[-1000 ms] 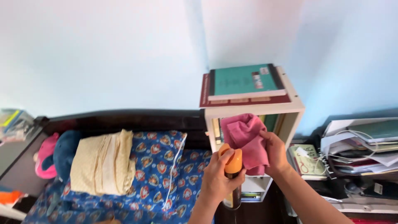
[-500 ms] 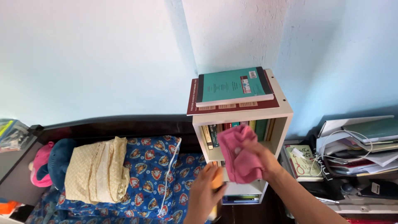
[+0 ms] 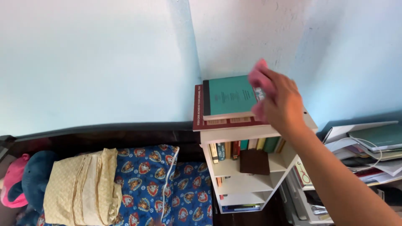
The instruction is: The person removes books and a small photo from a white bookshelf, wipes the shelves with a pink cloth, and then places some of the books back onto the shelf. The person handles several books and a photo while cleaning the shelf surfaces.
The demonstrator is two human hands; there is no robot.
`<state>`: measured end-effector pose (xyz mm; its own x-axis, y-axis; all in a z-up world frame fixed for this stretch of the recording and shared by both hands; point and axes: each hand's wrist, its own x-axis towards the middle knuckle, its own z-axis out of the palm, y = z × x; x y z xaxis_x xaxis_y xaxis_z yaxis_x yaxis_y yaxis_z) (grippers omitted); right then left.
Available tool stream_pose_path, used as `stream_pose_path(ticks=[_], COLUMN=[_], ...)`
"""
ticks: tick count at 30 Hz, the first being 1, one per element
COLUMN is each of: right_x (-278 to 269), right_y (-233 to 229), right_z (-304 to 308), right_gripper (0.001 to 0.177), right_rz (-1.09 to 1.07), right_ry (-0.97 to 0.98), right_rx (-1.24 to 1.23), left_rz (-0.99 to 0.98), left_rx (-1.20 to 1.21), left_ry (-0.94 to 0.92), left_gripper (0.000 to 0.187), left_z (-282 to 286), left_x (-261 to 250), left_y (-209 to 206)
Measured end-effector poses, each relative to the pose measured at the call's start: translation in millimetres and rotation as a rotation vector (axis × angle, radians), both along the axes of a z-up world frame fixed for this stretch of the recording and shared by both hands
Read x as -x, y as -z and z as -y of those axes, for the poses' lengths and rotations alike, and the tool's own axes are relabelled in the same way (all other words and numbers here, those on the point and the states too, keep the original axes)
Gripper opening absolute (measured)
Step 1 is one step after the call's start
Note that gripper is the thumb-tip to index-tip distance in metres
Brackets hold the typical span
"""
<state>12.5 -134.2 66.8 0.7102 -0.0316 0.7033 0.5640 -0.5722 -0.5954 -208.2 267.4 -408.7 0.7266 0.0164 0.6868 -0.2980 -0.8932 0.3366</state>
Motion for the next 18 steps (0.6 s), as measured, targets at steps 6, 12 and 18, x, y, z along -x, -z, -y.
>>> stream_pose_path(ticks=[6, 12, 18], right_x=[-79, -99, -143], right_y=[33, 65, 91], right_z=[-97, -113, -79], right_gripper=[0.057, 0.062, 0.062], right_rz=[-0.271, -0.5, -0.447], right_ry=[-0.069, -0.113, -0.117], right_rx=[0.744, 0.91, 0.881], left_rz=[-0.117, -0.364, -0.723], left_rx=[0.529, 0.621, 0.384], left_ry=[-0.038, 0.032, -0.082], left_gripper=[0.028, 0.048, 0.065], left_z=[71, 146, 160], left_x=[-252, -324, -289], left_y=[-288, -342, -396])
